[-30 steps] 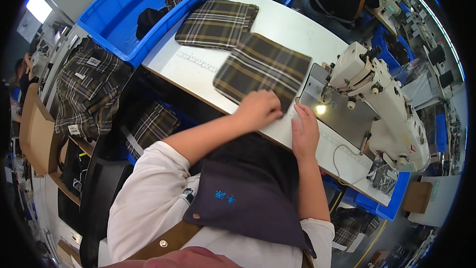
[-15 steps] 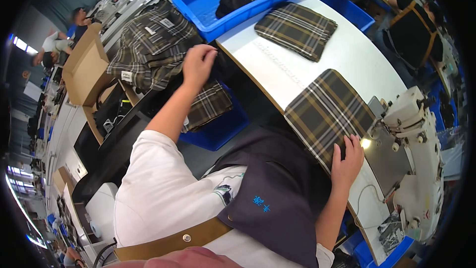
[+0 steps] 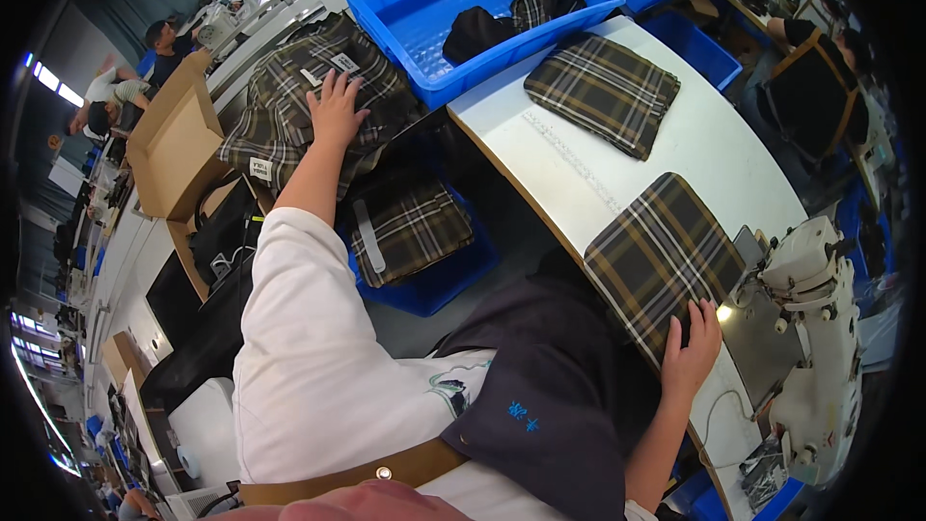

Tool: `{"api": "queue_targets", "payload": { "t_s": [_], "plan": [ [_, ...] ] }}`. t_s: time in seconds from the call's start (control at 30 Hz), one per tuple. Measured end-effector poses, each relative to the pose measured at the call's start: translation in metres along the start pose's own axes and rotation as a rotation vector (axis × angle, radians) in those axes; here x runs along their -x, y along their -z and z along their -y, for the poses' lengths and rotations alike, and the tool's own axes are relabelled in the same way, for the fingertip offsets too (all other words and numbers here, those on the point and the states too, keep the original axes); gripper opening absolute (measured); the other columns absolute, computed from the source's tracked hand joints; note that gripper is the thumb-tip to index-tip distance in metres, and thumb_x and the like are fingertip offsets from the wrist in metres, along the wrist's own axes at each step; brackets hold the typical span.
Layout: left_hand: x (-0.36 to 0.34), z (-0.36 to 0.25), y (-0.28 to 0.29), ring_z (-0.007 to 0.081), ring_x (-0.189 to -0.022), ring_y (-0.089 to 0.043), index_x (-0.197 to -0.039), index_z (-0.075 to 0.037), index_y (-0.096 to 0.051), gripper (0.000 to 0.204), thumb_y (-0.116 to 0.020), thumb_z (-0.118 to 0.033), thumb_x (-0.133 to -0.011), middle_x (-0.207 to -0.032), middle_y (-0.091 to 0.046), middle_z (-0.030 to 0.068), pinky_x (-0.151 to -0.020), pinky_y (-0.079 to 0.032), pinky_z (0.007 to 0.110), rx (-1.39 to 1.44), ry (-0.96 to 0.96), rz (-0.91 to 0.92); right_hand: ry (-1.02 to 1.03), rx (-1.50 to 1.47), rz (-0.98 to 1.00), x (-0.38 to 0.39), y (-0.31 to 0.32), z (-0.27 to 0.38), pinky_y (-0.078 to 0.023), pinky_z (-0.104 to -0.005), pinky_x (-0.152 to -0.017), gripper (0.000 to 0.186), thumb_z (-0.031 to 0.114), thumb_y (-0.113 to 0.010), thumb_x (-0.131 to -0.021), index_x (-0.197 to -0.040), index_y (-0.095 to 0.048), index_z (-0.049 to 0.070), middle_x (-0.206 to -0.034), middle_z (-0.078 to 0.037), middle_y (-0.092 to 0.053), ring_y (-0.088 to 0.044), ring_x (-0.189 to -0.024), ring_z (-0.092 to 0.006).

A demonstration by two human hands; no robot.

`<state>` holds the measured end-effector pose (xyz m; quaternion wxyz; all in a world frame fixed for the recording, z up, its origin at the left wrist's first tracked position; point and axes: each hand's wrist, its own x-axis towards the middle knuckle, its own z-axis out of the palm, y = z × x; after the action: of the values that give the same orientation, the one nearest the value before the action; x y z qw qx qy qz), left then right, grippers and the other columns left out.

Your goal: Sewing together plaid textile pieces using an industrial sewing machine.

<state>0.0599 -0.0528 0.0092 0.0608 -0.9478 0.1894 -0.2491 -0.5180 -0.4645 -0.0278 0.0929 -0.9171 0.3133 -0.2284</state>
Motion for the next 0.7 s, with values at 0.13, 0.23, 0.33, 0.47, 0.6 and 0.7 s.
{"api": "queue_targets", "payload": {
  "t_s": [0.13, 0.23, 0.33, 0.47, 0.6, 0.7],
  "plan": [
    [-0.018, 0.004, -0.026, 0.0234, -0.145, -0.046, -0.127, -0.021, -0.071, 0.039, -0.077, -0.030, -0.089, -0.142, -0.062, 0.0004, -0.112, -0.032, 0.072, -0.102, -0.069, 0.039, 0.009, 0.008, -0.008, 0.001, 0.000, -0.002, -0.040, -0.0459, -0.115, 0.038, 0.018, -0.070, -0.097, -0.130, -0.067, 0.002, -0.144, -0.016, -0.060, -0.053, -0.136, -0.0369],
    [-0.022, 0.002, -0.038, 0.0207, -0.132, -0.059, -0.108, -0.018, -0.078, 0.019, -0.072, -0.029, -0.094, -0.120, -0.074, -0.0032, -0.111, -0.032, 0.074, 0.097, 0.045, -0.040, 0.005, 0.017, -0.002, 0.001, -0.001, -0.001, -0.041, -0.0459, -0.114, 0.038, 0.019, -0.069, -0.097, -0.130, -0.067, 0.001, -0.144, -0.016, -0.060, -0.054, -0.136, -0.0373],
    [-0.026, 0.001, -0.034, 0.0228, -0.126, -0.064, -0.105, -0.016, -0.078, 0.018, -0.068, -0.029, -0.097, -0.117, -0.075, -0.0013, -0.110, -0.034, 0.070, 0.242, 0.159, -0.064, 0.026, 0.011, -0.013, -0.001, -0.002, -0.002, -0.041, -0.0460, -0.114, 0.037, 0.019, -0.070, -0.097, -0.130, -0.067, 0.001, -0.144, -0.017, -0.060, -0.054, -0.136, -0.0376],
    [-0.020, 0.002, 0.006, 0.0260, -0.110, -0.068, -0.102, -0.013, -0.075, 0.017, -0.066, -0.027, -0.100, -0.109, -0.075, 0.0019, -0.107, -0.038, 0.064, 0.394, 0.187, -0.295, 0.025, 0.000, -0.015, -0.003, 0.000, 0.002, -0.041, -0.0462, -0.114, 0.038, 0.018, -0.070, -0.096, -0.130, -0.067, 0.001, -0.144, -0.017, -0.060, -0.054, -0.136, -0.0377],
    [0.007, -0.064, 0.118, 0.0316, -0.086, -0.066, -0.098, -0.009, -0.068, 0.006, -0.069, -0.015, -0.096, -0.091, -0.071, 0.0079, -0.083, -0.049, 0.048, 0.562, -0.208, -0.621, 0.008, 0.015, 0.002, 0.002, 0.003, -0.003, -0.039, -0.0466, -0.116, 0.039, 0.019, -0.070, -0.096, -0.131, -0.066, 0.001, -0.145, -0.017, -0.059, -0.052, -0.137, -0.0374],
    [0.040, -0.120, 0.198, 0.0331, -0.077, -0.070, -0.098, -0.008, -0.070, 0.007, -0.071, -0.009, -0.092, -0.087, -0.071, 0.0116, -0.067, -0.053, 0.043, 0.825, -0.526, -0.588, 0.008, 0.012, 0.001, 0.000, 0.006, 0.006, -0.038, -0.0470, -0.117, 0.039, 0.019, -0.071, -0.096, -0.131, -0.066, 0.002, -0.145, -0.016, -0.059, -0.051, -0.138, -0.0371]
  ]
}}
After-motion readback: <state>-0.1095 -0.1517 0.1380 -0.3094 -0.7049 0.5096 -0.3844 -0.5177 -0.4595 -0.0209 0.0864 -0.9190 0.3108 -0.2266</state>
